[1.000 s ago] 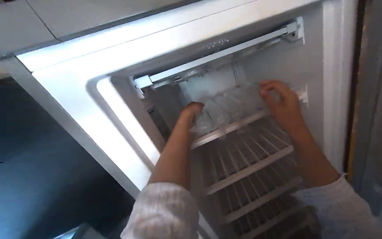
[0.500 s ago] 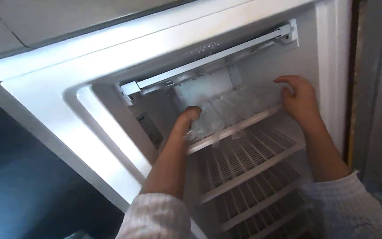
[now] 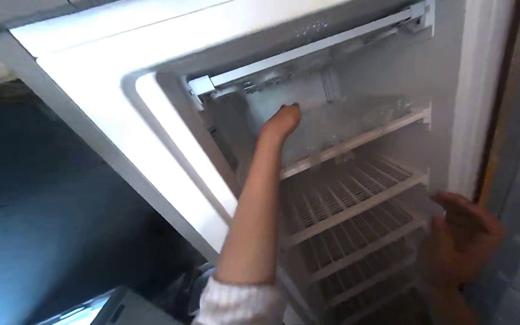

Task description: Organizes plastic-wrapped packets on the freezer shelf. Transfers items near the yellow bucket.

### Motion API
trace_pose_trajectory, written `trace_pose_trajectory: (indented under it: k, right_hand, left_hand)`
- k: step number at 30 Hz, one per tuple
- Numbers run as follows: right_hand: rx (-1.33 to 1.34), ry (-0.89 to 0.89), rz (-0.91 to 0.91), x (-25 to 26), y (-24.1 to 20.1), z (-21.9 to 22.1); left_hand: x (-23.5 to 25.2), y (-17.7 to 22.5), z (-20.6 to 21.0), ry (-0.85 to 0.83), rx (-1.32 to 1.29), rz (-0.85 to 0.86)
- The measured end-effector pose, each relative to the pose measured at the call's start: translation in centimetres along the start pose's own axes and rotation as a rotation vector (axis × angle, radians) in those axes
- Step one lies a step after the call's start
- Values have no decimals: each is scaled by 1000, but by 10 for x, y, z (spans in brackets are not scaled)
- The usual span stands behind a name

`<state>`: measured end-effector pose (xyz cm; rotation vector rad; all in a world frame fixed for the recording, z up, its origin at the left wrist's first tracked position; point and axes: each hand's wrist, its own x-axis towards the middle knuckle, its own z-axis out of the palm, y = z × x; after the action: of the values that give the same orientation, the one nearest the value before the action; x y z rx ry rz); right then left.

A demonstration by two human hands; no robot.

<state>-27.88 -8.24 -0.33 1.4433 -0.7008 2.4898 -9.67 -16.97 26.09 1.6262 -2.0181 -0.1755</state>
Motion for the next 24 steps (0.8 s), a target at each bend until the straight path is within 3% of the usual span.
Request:
trace_pose_trajectory:
  k: [2,4,6,7,8,9,12,14,18,21,22,24]
  right_hand:
    - [-39,-27,57,-34,-4,-5]
    - [-63,-49,200,-63,-26,-8]
    - [-125,53,525,-63,-81,4]
    - [-218,166,743,-59,-105,16]
    - [-330,175,957,-54,-126,25]
    - [-365,128,977,-74,-131,23]
    - [-324,26,543,-201,-93,-24]
    - [-379,15,539,-257,-103,-35]
    - [-552,54,954,-329,-181,-17]
    - [-618,-33,1154,-407,-244,-29]
    - [-673,-2,1189,-432,-269,-36]
    - [-856,223,1206,-469,-327,-57]
  left_hand:
    - [-59,15,10,63,36,180]
    - [-147,17,42,91,-40,562]
    - [-207,1,77,-129,-253,889]
    - [-226,-14,88,-302,-372,953]
    - [-238,-30,95,-442,-452,961]
    - [-246,-46,97,-550,-500,939]
    - [-255,-98,101,-682,-514,920]
    - [-266,-134,107,-717,-499,976]
    - [-287,-190,152,-1156,-656,1043]
    - [-330,-211,207,-1273,-612,1237]
    - [-350,-212,219,-1354,-617,1300]
    - [-389,-203,237,-1713,-652,1325]
